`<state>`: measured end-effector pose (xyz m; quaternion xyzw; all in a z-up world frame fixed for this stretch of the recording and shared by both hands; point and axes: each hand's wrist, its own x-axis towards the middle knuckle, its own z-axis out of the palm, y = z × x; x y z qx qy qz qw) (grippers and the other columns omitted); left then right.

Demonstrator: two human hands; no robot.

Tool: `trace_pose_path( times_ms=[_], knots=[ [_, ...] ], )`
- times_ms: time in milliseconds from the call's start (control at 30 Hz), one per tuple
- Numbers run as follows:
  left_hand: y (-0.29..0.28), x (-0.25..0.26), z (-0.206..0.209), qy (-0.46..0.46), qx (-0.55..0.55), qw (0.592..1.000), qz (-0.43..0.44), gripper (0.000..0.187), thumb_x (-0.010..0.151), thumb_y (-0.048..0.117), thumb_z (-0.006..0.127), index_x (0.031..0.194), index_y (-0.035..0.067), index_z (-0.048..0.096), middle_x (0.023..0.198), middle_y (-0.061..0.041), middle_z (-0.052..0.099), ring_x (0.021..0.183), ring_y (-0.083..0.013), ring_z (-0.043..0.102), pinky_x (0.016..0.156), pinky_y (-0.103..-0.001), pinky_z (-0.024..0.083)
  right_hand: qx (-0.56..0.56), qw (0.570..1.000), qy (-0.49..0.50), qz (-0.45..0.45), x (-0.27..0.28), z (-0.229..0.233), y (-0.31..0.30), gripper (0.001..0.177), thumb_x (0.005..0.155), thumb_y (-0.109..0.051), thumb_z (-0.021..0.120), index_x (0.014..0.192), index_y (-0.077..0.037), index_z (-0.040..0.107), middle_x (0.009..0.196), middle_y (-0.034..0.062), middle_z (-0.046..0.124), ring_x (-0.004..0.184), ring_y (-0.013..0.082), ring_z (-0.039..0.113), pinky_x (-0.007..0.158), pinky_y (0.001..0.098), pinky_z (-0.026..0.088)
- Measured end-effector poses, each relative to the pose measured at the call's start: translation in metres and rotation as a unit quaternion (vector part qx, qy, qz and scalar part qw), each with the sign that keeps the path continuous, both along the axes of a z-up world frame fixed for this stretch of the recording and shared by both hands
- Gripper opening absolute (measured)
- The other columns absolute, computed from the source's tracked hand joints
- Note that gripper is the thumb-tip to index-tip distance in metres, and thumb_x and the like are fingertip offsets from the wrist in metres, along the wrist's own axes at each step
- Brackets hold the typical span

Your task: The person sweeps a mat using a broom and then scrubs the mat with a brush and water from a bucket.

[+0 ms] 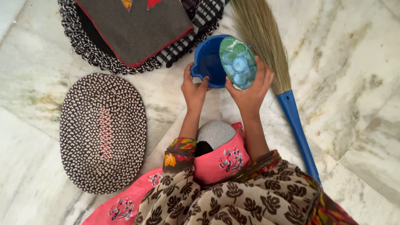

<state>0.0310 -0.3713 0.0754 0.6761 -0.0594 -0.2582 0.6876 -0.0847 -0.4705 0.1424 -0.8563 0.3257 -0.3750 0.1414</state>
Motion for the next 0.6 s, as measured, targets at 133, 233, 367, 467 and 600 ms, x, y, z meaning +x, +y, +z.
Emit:
trace_pose_path(
  times_ms=[133,233,367,467,600],
  knots=[
    [0.002,0.001,-0.002,0.017,-0.016,1.000,0.003,0.066,0.085,-0.007,0.072,0.145,0.004,0.045,0.131,-0.023,0.065,0.079,-0.0204,0.077,0.059,-0.030,0.066,-0.027,0.999,-0.028,-0.001,0.001,-0.002,0.000,0.084,0.078,-0.024,0.094,0.146,-0.003,0.048,0.136,0.0178,0.055,0.125,0.0381,0.053,0.109,0.0521,0.048],
    [0.003,0.001,0.001,0.058,-0.038,0.998,0.007,0.066,0.084,-0.006,0.072,0.145,0.006,0.046,0.129,-0.022,0.066,0.080,-0.0199,0.076,0.061,-0.031,0.065,-0.021,1.000,-0.010,0.011,0.002,-0.003,0.001,0.083,0.077,-0.024,0.094,0.144,-0.003,0.049,0.134,0.0182,0.056,0.124,0.0383,0.053,0.108,0.0529,0.047],
    [0.000,0.002,-0.002,0.062,-0.072,0.995,0.007,0.067,0.086,-0.006,0.072,0.146,0.005,0.044,0.128,-0.021,0.066,0.084,-0.0194,0.077,0.063,-0.031,0.066,0.003,1.000,0.006,0.008,0.001,-0.006,-0.005,0.083,0.076,-0.025,0.094,0.143,-0.002,0.051,0.131,0.0183,0.056,0.122,0.0380,0.054,0.107,0.0533,0.046],
    [0.003,0.000,-0.010,0.044,-0.064,0.997,-0.005,0.072,0.085,-0.001,0.073,0.149,0.006,0.042,0.131,-0.022,0.065,0.081,-0.0191,0.077,0.060,-0.030,0.067,0.058,0.998,-0.016,0.001,-0.003,-0.013,-0.013,0.082,0.076,-0.026,0.094,0.143,-0.003,0.053,0.131,0.0182,0.058,0.122,0.0379,0.055,0.107,0.0522,0.047],
    [0.012,0.010,-0.015,0.003,0.039,0.998,-0.044,0.089,0.085,0.016,0.081,0.158,0.010,0.030,0.132,-0.026,0.068,0.072,-0.0164,0.076,0.056,-0.025,0.059,0.050,0.999,-0.006,-0.004,0.002,-0.011,-0.021,0.082,0.077,-0.028,0.095,0.143,-0.003,0.054,0.129,0.0188,0.060,0.121,0.0400,0.055,0.107,0.0531,0.044]
  ],
)
